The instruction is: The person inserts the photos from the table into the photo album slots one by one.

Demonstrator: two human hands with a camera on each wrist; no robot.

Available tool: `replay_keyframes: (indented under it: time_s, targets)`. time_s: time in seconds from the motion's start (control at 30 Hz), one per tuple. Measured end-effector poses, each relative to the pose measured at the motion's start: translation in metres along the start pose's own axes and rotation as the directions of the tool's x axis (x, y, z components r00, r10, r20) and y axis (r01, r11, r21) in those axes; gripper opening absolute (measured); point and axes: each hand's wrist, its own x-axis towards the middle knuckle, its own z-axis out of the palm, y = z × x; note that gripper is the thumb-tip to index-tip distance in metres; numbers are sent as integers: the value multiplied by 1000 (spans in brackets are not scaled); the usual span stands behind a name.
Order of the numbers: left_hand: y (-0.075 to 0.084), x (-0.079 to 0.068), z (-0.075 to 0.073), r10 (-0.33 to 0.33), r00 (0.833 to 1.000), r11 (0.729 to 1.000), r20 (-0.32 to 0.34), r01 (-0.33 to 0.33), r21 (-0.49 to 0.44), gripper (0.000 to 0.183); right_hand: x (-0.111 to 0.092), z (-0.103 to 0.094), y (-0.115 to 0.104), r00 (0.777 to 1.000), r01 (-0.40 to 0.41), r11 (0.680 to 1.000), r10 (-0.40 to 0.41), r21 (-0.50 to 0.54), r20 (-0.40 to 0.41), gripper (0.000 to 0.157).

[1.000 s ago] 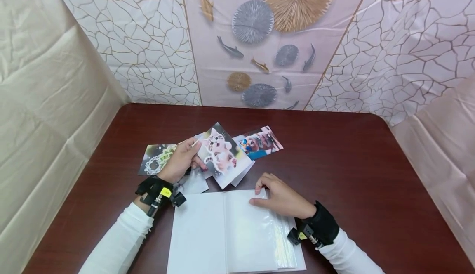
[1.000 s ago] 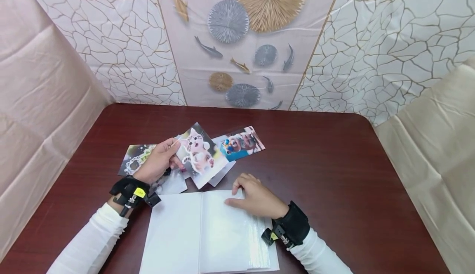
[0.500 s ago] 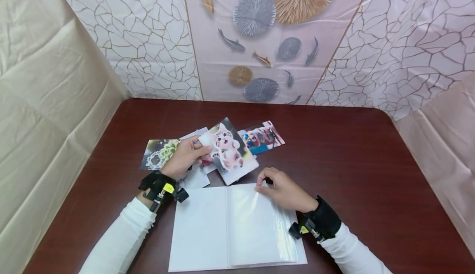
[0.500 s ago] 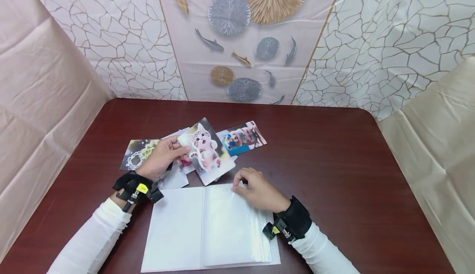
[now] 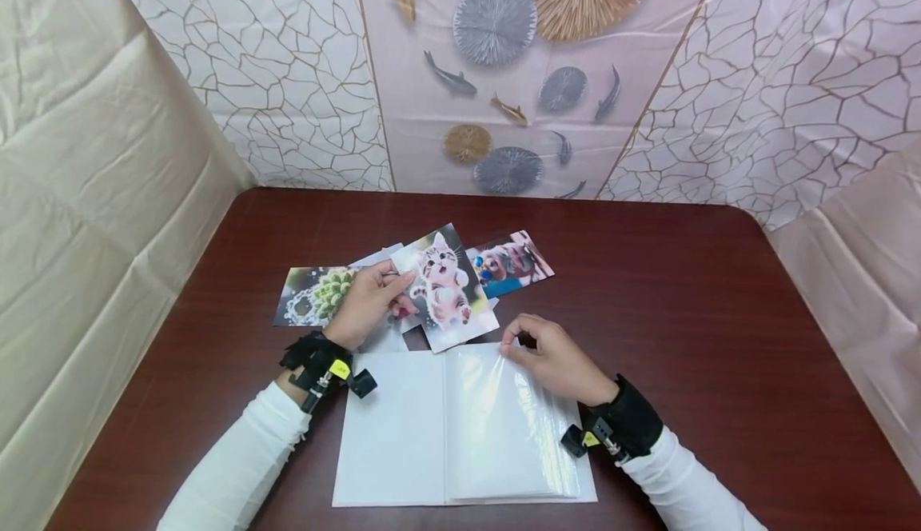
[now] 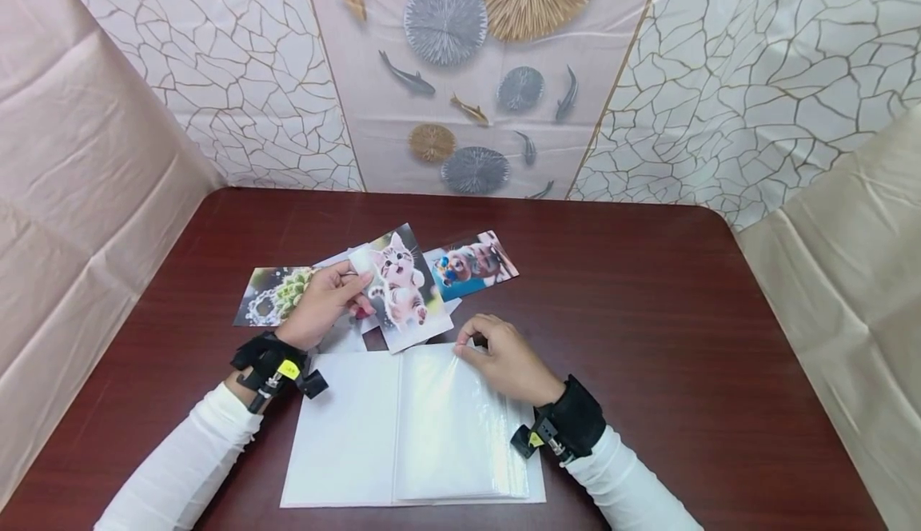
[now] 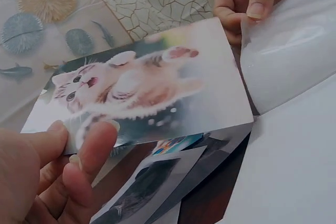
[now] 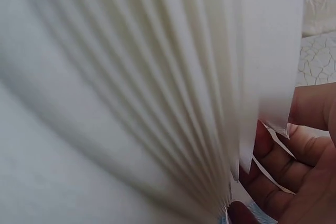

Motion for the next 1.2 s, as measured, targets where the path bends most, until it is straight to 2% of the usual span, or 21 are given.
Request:
replay_keyframes:
  time_s: [0.47, 0.73, 1.0, 1.2]
  targets:
    - [8, 7, 16, 60, 998, 998, -7, -60, 2, 40, 3, -5, -4, 994, -109, 993, 108, 40, 30, 19]
    - [8, 10, 19, 91, 996, 996, -6, -91, 22, 30, 5, -7, -6, 991, -133, 989, 133, 64, 4, 19]
    - [28, 0, 24, 102, 995, 991, 9, -102, 84, 23, 4, -8, -7, 988, -150, 985, 151, 81, -12, 18]
    - [11, 9, 22, 100, 995, 991, -2, -99, 95, 26, 4, -8, -6, 990, -141, 985, 142, 102, -4, 19]
